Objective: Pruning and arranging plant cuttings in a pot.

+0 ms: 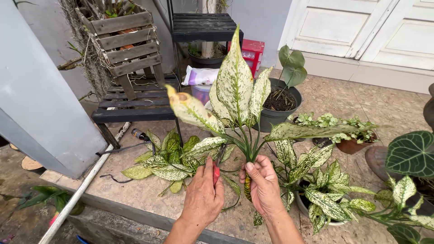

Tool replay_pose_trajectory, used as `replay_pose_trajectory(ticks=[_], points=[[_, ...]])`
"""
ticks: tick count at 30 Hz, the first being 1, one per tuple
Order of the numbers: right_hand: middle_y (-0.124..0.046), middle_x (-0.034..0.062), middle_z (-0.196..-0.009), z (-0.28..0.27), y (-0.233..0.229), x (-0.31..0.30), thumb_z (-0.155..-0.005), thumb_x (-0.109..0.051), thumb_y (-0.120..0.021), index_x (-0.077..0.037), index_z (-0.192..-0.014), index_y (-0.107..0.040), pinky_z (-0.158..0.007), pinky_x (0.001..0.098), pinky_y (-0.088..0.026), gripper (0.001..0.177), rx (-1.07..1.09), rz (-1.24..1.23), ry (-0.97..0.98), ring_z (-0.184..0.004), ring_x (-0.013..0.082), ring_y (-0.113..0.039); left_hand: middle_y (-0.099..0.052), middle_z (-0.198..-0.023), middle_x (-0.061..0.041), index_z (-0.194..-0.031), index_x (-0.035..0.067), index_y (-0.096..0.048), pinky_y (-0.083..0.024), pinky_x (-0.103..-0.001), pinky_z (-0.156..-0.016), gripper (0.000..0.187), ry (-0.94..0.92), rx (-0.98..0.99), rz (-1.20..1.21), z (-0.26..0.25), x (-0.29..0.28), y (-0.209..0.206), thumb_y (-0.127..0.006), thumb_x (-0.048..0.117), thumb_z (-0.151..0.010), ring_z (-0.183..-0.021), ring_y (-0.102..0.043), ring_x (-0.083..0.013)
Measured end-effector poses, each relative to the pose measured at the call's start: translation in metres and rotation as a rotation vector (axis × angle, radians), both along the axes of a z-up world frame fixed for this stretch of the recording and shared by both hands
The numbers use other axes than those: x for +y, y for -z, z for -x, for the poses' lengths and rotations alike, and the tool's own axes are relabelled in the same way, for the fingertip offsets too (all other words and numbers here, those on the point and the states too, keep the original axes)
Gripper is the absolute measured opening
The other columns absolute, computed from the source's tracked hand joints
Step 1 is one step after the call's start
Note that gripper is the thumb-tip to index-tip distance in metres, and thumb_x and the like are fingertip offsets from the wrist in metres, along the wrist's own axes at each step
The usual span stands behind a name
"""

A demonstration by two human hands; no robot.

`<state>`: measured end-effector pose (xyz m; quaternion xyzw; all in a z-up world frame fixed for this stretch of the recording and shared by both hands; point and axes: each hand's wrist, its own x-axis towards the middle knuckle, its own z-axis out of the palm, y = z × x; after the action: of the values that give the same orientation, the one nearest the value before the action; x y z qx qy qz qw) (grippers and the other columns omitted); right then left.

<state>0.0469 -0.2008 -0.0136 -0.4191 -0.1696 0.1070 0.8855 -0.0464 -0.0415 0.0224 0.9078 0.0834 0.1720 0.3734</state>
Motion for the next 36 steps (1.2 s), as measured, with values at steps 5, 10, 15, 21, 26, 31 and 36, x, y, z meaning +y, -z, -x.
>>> replay_pose_trajectory(ticks=[5, 10, 15, 21, 26, 31, 36], points=[[-0.066, 0.0074, -0.092, -0.005, 0.003, -0.006, -0.095, -0.011, -0.069, -0.004, -0.115, -0.055, -0.071, 0.0334, -0.051, 0.025, -0.012, 0.041, 0.058, -0.080, 0.0172, -0.062, -0.058, -0.113, -0.024, -0.147, -0.007, -0.037, -0.052, -0.049, -0.088, 0.065, 0.001, -0.033, -0.062, -0.001, -0.003, 0.010, -0.056, 0.021, -0.091, -0.102, -0.063, -0.0399], [-0.066, 0.0081, -0.093, -0.011, 0.003, -0.009, -0.094, -0.010, -0.069, -0.003, -0.116, -0.056, -0.071, 0.0337, -0.051, 0.026, -0.026, 0.061, 0.120, -0.080, 0.0177, -0.063, -0.057, -0.115, -0.024, -0.147, -0.007, -0.038, -0.052, -0.048, -0.087, 0.065, 0.037, -0.047, -0.013, 0.003, -0.006, 0.017, -0.057, 0.019, -0.090, -0.102, -0.064, -0.0403], [-0.066, 0.0079, -0.095, -0.014, 0.006, -0.012, -0.093, -0.010, -0.069, -0.003, -0.116, -0.054, -0.071, 0.0340, -0.051, 0.028, -0.030, 0.069, 0.105, -0.081, 0.0174, -0.062, -0.057, -0.116, -0.024, -0.147, -0.006, -0.038, -0.053, -0.048, -0.087, 0.065, 0.053, -0.061, 0.033, 0.000, -0.009, 0.004, -0.056, 0.019, -0.090, -0.102, -0.065, -0.0398], [-0.066, 0.0078, -0.094, -0.015, 0.009, -0.009, -0.093, -0.011, -0.070, -0.003, -0.116, -0.055, -0.071, 0.0344, -0.052, 0.028, -0.025, 0.087, 0.078, -0.081, 0.0173, -0.063, -0.057, -0.116, -0.022, -0.149, -0.004, -0.037, -0.052, -0.048, -0.088, 0.065, 0.038, 0.001, -0.004, -0.011, -0.005, 0.001, -0.056, 0.020, -0.091, -0.102, -0.065, -0.0378], [-0.067, 0.0079, -0.091, -0.017, 0.007, -0.009, -0.094, -0.011, -0.070, -0.003, -0.115, -0.055, -0.070, 0.0343, -0.052, 0.027, -0.006, 0.101, 0.058, -0.079, 0.0178, -0.063, -0.057, -0.113, -0.022, -0.149, -0.004, -0.037, -0.052, -0.049, -0.087, 0.069, 0.059, -0.047, -0.078, -0.015, -0.003, 0.002, -0.058, 0.019, -0.088, -0.099, -0.064, -0.0375], [-0.067, 0.0078, -0.092, -0.021, 0.010, -0.008, -0.094, -0.010, -0.069, -0.003, -0.115, -0.056, -0.069, 0.0334, -0.051, 0.025, 0.018, 0.087, 0.037, -0.079, 0.0175, -0.062, -0.056, -0.112, -0.023, -0.148, -0.006, -0.039, -0.053, -0.047, -0.085, 0.068, 0.091, -0.184, -0.117, -0.023, 0.006, 0.019, -0.061, 0.018, -0.087, -0.099, -0.064, -0.0382], [-0.067, 0.0078, -0.092, -0.024, 0.011, -0.009, -0.095, -0.010, -0.069, -0.004, -0.113, -0.055, -0.068, 0.0333, -0.051, 0.023, 0.026, 0.081, 0.014, -0.079, 0.0175, -0.062, -0.057, -0.115, -0.023, -0.147, -0.006, -0.042, -0.054, -0.047, -0.084, 0.068, 0.108, -0.359, -0.163, -0.032, 0.015, 0.028, -0.065, 0.015, -0.086, -0.100, -0.063, -0.0397]])
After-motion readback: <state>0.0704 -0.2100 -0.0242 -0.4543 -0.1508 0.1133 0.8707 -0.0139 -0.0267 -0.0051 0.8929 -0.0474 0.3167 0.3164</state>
